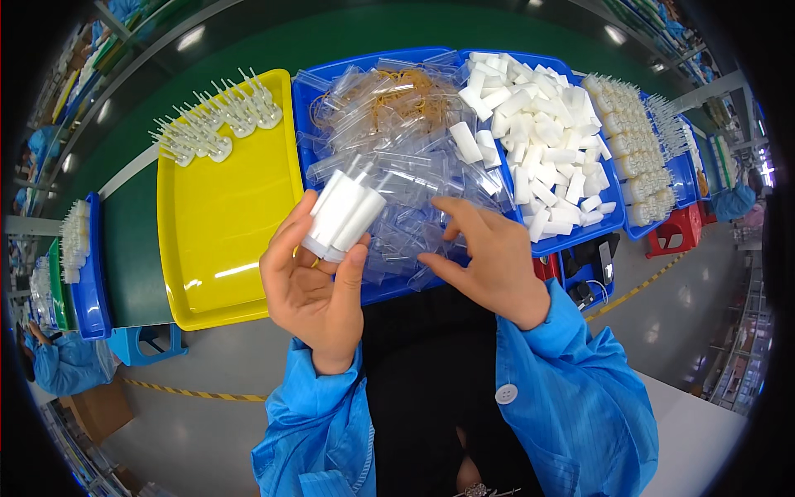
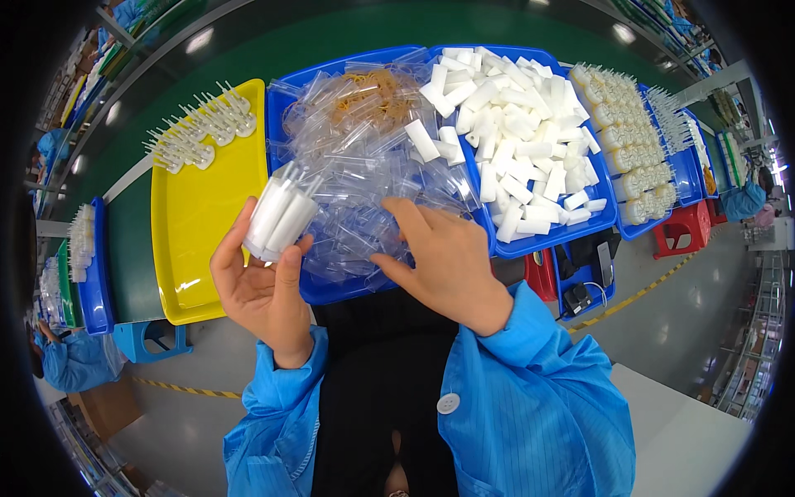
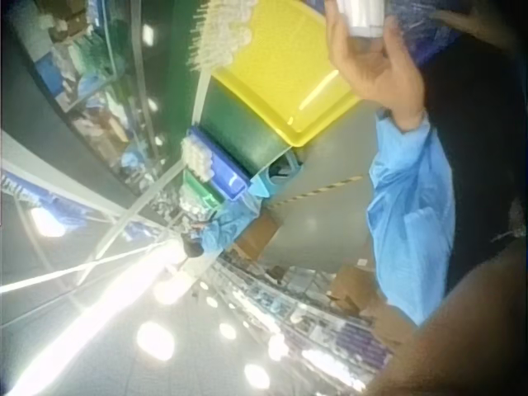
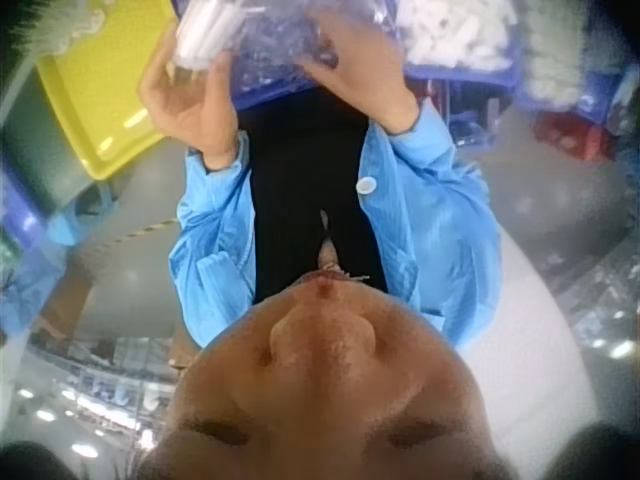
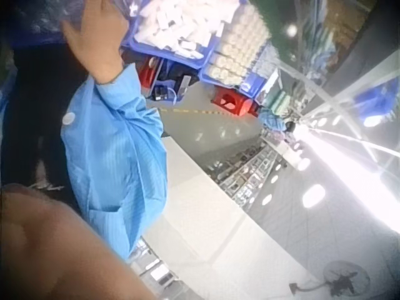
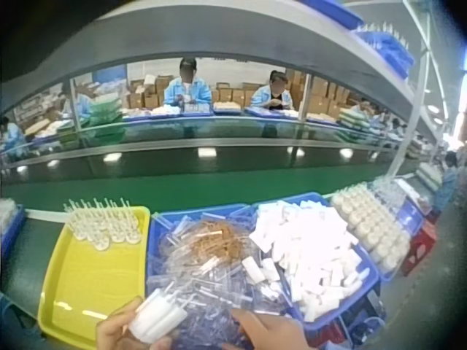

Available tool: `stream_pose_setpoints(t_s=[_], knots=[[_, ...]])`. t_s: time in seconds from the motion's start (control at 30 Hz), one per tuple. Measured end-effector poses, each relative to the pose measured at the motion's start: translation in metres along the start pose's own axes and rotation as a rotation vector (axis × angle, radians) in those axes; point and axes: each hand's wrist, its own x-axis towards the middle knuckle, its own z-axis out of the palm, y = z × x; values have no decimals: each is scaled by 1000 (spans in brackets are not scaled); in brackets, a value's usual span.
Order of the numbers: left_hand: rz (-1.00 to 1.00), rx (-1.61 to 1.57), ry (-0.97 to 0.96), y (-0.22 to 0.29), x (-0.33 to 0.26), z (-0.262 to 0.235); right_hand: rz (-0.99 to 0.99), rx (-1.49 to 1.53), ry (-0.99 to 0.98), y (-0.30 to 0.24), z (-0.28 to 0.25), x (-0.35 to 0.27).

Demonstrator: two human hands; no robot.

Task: The person assembles plastic tubes and plastic connectors by hand, then bundles the assembled components with rubber bands and places them into trays.

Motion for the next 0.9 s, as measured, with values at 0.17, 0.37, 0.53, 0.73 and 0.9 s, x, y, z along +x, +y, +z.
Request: stream_pose_setpoints(t_s=[0.17,0.37,0.53,0.73,0.9], knots=[[-289,-369,-75,5,-1,-4,-76,135,210,8,6,-1],[-193,-217,-88,1,-12,-3,-204,269,355,13,0,0],[13,-43,-130,1,-14,8,280,1340,-15,9,-30,-2],[153,138,-211,-2,-15,12,269,1099,-270,-1,-42,-2],[110,237,-256,6,-11,11,175,1053,-363,-4,-43,-3]])
